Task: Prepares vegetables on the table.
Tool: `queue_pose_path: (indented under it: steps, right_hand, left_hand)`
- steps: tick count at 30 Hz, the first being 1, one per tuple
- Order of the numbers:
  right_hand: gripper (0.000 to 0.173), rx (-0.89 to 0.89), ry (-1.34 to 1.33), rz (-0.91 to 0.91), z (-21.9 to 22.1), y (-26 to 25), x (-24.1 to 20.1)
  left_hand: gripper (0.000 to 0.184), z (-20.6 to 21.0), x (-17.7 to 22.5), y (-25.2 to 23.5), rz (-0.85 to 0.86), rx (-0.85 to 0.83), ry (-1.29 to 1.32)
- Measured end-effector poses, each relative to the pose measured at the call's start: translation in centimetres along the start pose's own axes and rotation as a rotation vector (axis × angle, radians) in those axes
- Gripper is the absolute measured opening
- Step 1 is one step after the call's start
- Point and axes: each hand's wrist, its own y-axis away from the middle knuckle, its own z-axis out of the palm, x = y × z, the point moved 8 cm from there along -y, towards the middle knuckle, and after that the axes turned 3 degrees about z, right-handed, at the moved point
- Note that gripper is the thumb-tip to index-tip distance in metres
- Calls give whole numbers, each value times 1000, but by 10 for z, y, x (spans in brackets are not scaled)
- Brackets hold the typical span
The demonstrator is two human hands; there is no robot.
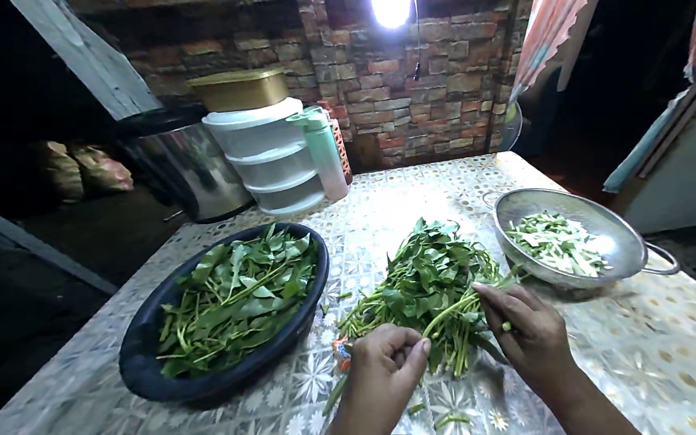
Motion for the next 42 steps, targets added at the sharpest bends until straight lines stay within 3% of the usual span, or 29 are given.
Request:
queue_pose_path:
  steps: [15, 17, 25, 33, 36, 39, 42]
  right_hand:
    - [19, -189, 153, -59, 22, 8, -9]
    - [18, -180, 72, 30, 22, 8, -4]
    - [14, -142, -623, 765, 25, 15, 25]
    - [17, 11, -757, 990, 15, 18, 51]
    - [18, 54, -677, 781, -8, 3, 56]
    - [23, -126, -420, 337, -6, -6, 26]
    - [29, -233, -268, 136, 14, 1, -1]
  left_hand:
    - [16, 1, 8, 1, 172, 57, -58]
    - [16, 3, 9, 1, 177, 45, -77]
    - [18, 12, 15, 3, 204, -28, -127]
    - [20, 10, 11, 4, 180, -23, -213]
    - [20, 10, 8, 3, 147, -11, -221]
    - [20, 13, 5, 4, 123, -25, -242]
    - [21, 12, 5, 3, 115, -24, -259]
